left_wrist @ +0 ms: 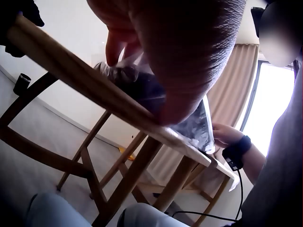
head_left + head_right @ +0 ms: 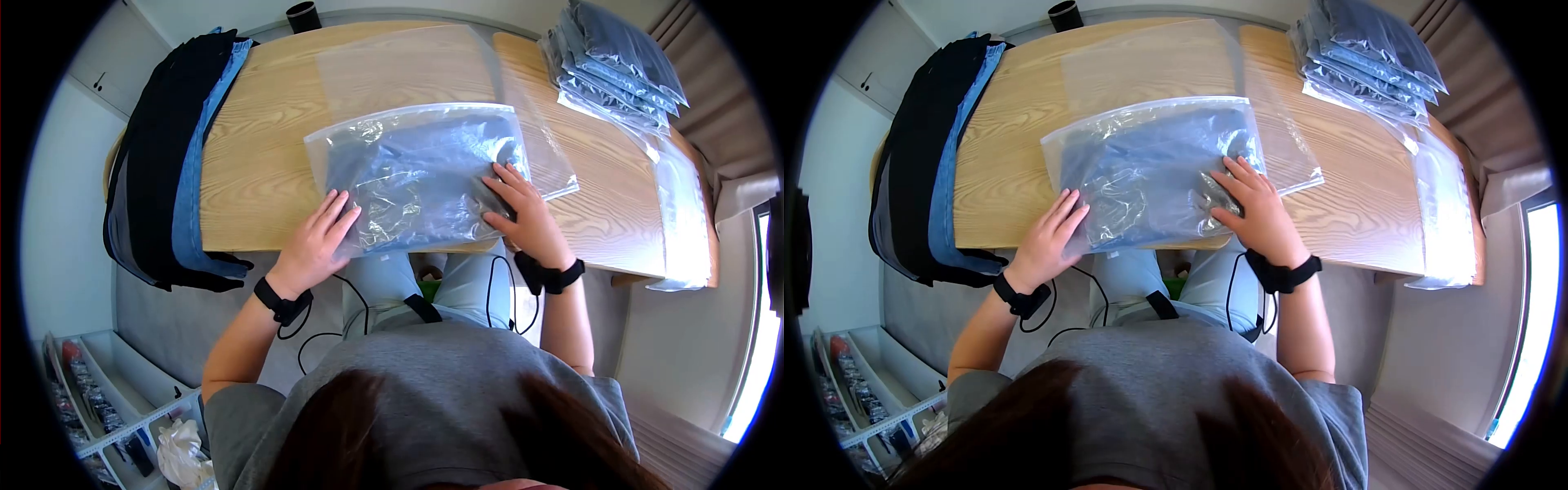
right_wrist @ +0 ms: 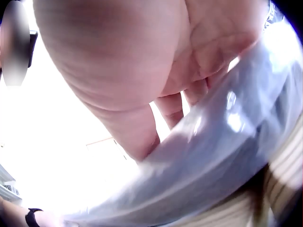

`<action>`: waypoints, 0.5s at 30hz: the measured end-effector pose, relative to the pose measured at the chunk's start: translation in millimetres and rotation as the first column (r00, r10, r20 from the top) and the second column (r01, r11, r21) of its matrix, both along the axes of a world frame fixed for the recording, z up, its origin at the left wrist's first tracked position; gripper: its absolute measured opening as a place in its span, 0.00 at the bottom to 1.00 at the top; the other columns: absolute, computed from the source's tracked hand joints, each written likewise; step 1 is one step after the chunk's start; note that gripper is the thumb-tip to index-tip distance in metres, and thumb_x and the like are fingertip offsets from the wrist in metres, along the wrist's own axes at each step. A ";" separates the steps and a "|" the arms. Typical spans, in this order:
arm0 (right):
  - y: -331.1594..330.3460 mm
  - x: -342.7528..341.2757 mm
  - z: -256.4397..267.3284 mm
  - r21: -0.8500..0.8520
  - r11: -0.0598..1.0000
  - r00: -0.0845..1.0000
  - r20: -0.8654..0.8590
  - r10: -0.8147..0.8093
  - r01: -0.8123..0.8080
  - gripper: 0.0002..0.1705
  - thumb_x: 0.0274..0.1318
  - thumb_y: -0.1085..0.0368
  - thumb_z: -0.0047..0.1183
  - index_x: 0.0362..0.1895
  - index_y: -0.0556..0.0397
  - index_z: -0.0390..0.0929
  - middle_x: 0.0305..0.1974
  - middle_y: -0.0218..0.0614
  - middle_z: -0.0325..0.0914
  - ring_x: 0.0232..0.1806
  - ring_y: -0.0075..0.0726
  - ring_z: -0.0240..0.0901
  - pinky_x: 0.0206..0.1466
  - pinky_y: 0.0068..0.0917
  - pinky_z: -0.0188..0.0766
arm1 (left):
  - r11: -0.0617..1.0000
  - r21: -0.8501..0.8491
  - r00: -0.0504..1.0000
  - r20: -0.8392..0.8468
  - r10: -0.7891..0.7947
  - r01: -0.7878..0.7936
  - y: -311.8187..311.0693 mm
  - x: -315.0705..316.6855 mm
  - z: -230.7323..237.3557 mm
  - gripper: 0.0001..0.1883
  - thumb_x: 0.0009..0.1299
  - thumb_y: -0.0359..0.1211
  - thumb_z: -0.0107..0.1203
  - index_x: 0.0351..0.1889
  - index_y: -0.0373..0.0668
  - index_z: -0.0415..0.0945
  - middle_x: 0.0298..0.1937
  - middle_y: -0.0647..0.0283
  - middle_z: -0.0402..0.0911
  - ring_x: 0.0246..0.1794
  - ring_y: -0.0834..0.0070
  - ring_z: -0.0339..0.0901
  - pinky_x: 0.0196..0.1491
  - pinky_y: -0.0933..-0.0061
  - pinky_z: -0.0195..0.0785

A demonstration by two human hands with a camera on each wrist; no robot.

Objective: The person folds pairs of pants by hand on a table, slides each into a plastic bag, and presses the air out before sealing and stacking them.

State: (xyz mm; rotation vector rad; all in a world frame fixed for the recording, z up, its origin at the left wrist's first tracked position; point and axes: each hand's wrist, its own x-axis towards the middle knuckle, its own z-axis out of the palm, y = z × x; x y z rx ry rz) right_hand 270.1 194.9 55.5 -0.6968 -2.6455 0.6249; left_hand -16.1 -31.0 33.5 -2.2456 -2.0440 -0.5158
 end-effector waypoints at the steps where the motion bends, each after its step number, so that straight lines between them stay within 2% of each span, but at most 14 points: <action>1: 3.7 6.8 5.2 -0.104 0.994 0.999 -0.043 0.021 -0.025 0.27 0.53 0.60 0.58 0.58 0.50 0.73 0.65 0.43 0.63 0.71 0.51 0.50 0.70 0.43 0.50 | 0.999 -0.006 0.999 0.019 -0.038 0.038 1.8 -5.3 2.6 0.36 0.49 0.31 0.66 0.60 0.40 0.68 0.66 0.53 0.65 0.67 0.56 0.61 0.63 0.61 0.62; 2: 6.8 13.0 12.4 -0.204 0.977 0.995 -0.087 0.039 -0.057 0.25 0.53 0.62 0.58 0.57 0.52 0.73 0.65 0.45 0.63 0.71 0.51 0.51 0.70 0.41 0.52 | 0.997 -0.011 0.997 0.038 -0.074 0.074 4.5 -8.7 7.0 0.36 0.49 0.27 0.65 0.60 0.40 0.68 0.66 0.54 0.66 0.66 0.58 0.64 0.62 0.63 0.64; 3: 10.4 18.7 17.2 -0.257 0.965 0.996 -0.083 0.035 -0.055 0.22 0.57 0.62 0.55 0.56 0.54 0.74 0.65 0.45 0.63 0.70 0.48 0.53 0.69 0.36 0.54 | 0.995 -0.011 0.995 0.031 -0.094 0.094 6.4 -11.8 15.0 0.31 0.51 0.24 0.62 0.57 0.39 0.71 0.60 0.54 0.73 0.60 0.61 0.71 0.57 0.65 0.68; 4: 14.4 24.0 20.9 -0.252 0.966 0.996 -0.081 0.035 -0.054 0.22 0.57 0.62 0.55 0.56 0.54 0.74 0.65 0.45 0.63 0.70 0.48 0.53 0.69 0.36 0.54 | 0.995 -0.005 0.995 0.032 -0.095 0.095 9.9 -17.1 15.2 0.31 0.51 0.24 0.62 0.57 0.39 0.71 0.60 0.54 0.73 0.60 0.61 0.71 0.57 0.65 0.68; 6: 27.0 34.2 27.6 -0.453 0.884 0.990 -0.125 0.063 -0.113 0.22 0.61 0.59 0.52 0.56 0.56 0.73 0.65 0.43 0.64 0.70 0.44 0.55 0.69 0.36 0.52 | 0.984 -0.008 0.975 0.137 -0.175 0.178 17.7 -34.4 15.8 0.27 0.51 0.23 0.61 0.54 0.38 0.74 0.54 0.54 0.78 0.56 0.59 0.75 0.55 0.64 0.70; 7: 41.3 41.9 26.3 -0.508 0.831 0.970 -0.194 0.145 -0.226 0.32 0.59 0.50 0.54 0.61 0.57 0.68 0.66 0.45 0.62 0.69 0.43 0.55 0.70 0.36 0.51 | 0.992 0.009 0.975 0.186 -0.126 0.126 23.4 -44.7 15.0 0.23 0.55 0.27 0.62 0.51 0.41 0.76 0.49 0.55 0.80 0.48 0.68 0.80 0.49 0.69 0.73; 8: 47.5 39.6 33.5 -0.499 0.837 0.970 -0.197 0.144 -0.225 0.32 0.59 0.50 0.54 0.61 0.57 0.68 0.66 0.45 0.62 0.69 0.43 0.55 0.70 0.36 0.51 | 0.991 0.018 0.975 0.180 -0.131 0.130 29.4 -51.7 25.1 0.23 0.55 0.27 0.62 0.51 0.41 0.76 0.49 0.55 0.80 0.48 0.68 0.80 0.49 0.69 0.73; 9: 53.6 37.9 45.4 -0.515 0.798 0.941 -0.278 0.191 -0.314 0.40 0.56 0.44 0.54 0.64 0.57 0.64 0.66 0.47 0.60 0.70 0.44 0.54 0.70 0.37 0.48 | 1.000 -0.016 0.929 0.370 0.006 0.000 35.8 -57.6 40.9 0.19 0.59 0.29 0.60 0.51 0.40 0.77 0.49 0.56 0.81 0.47 0.71 0.79 0.49 0.72 0.72; 10: 60.3 35.9 56.2 -0.521 0.754 0.904 -0.358 0.234 -0.401 0.47 0.52 0.38 0.54 0.67 0.58 0.59 0.67 0.50 0.59 0.70 0.45 0.52 0.71 0.38 0.45 | 0.990 -0.075 0.829 0.541 0.140 -0.119 44.1 -64.5 51.6 0.16 0.64 0.31 0.58 0.50 0.40 0.77 0.48 0.57 0.81 0.47 0.74 0.79 0.48 0.75 0.70; 11: 65.0 27.4 63.7 -0.584 0.721 0.910 -0.382 0.161 -0.372 0.58 0.42 0.36 0.62 0.70 0.56 0.53 0.66 0.53 0.58 0.70 0.46 0.52 0.71 0.38 0.45 | 0.991 -0.061 0.833 0.538 0.130 -0.116 57.4 -78.0 54.3 0.16 0.64 0.31 0.58 0.50 0.40 0.77 0.48 0.57 0.81 0.47 0.74 0.79 0.48 0.75 0.70; 13: 85.0 8.3 73.9 -0.585 0.743 0.929 -0.344 0.137 -0.326 0.57 0.39 0.50 0.69 0.70 0.57 0.52 0.65 0.48 0.60 0.69 0.41 0.53 0.71 0.36 0.46 | 0.995 0.065 0.631 0.776 -0.002 -0.077 87.7 -105.6 55.8 0.18 0.72 0.40 0.52 0.53 0.38 0.75 0.48 0.61 0.81 0.47 0.78 0.76 0.49 0.77 0.67; 14: 95.7 -1.0 73.5 -0.573 0.766 0.942 -0.312 0.124 -0.290 0.56 0.38 0.56 0.71 0.69 0.57 0.54 0.65 0.45 0.61 0.69 0.39 0.53 0.71 0.34 0.46 | 0.994 0.083 0.640 0.768 -0.015 -0.075 99.2 -111.3 56.0 0.18 0.72 0.40 0.52 0.53 0.38 0.75 0.48 0.61 0.81 0.47 0.78 0.76 0.49 0.77 0.67; 15: 107.6 -9.4 68.3 -0.555 0.777 0.938 -0.323 0.128 -0.297 0.56 0.38 0.56 0.71 0.69 0.57 0.54 0.65 0.45 0.61 0.69 0.39 0.53 0.71 0.34 0.46 | 0.982 0.085 0.591 0.806 0.032 -0.168 110.8 -116.5 56.6 0.22 0.73 0.45 0.49 0.56 0.38 0.72 0.50 0.63 0.79 0.49 0.78 0.74 0.50 0.77 0.66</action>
